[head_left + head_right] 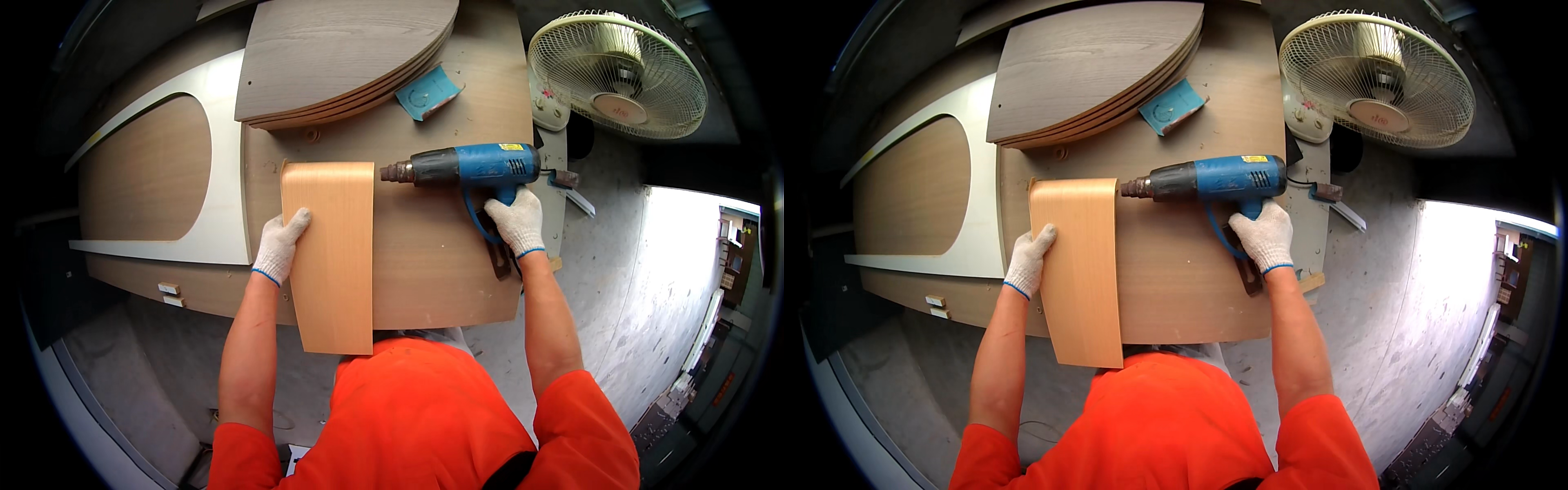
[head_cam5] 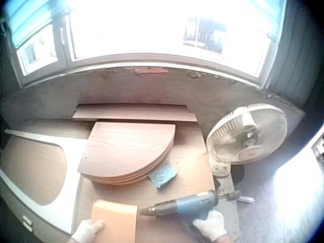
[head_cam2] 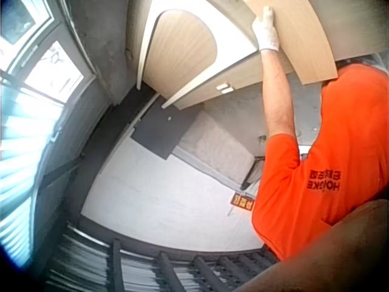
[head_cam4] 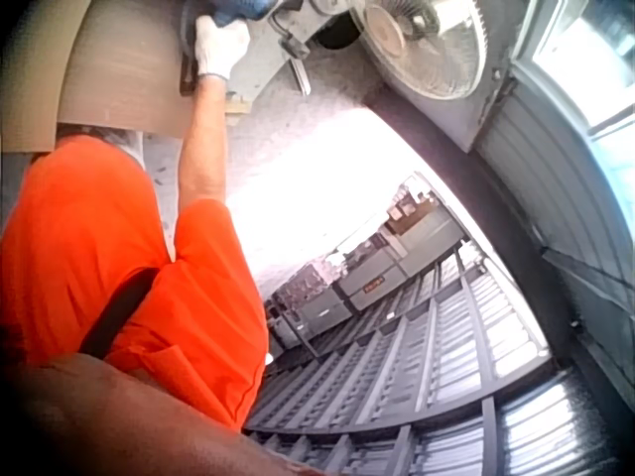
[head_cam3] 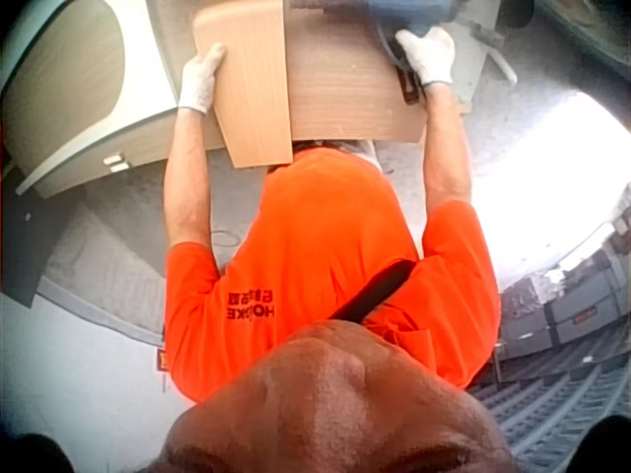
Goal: The person applies a strip of edge banding to a wooden board. They use a heat gun to warm the adhesive and a metal scraper to press the banding firmly onto the edge, smoothing it out and trimming excess material.
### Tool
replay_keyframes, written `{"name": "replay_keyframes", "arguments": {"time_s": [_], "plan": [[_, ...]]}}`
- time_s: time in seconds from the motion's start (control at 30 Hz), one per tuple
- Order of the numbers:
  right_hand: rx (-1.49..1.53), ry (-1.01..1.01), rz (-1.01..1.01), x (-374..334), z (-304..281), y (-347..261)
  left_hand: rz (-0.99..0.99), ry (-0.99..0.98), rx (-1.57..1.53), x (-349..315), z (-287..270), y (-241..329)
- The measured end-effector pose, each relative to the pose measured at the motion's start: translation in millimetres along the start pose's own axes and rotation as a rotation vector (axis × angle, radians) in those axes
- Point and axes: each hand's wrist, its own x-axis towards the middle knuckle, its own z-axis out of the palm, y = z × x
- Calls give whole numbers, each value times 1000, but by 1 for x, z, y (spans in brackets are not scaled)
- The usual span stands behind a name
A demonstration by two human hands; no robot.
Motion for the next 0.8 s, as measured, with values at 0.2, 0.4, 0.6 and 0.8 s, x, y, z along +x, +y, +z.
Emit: {"name": "replay_keyframes", "arguments": {"time_s": [0.2,0.4,0.6,0.8], "plan": [[73,-46,52,-5,-9,-15,-12,-9,-7,-2,2,4],[1,28,-51,0,0,-1,-11,-10,-5,-2,2,3],[-11,35,-74,0,0,-3,-16,-13,-1,-2,1,4],[-24,-7,-56,-1,-4,-7,-5,-12,-8,-2,2,3]]}}
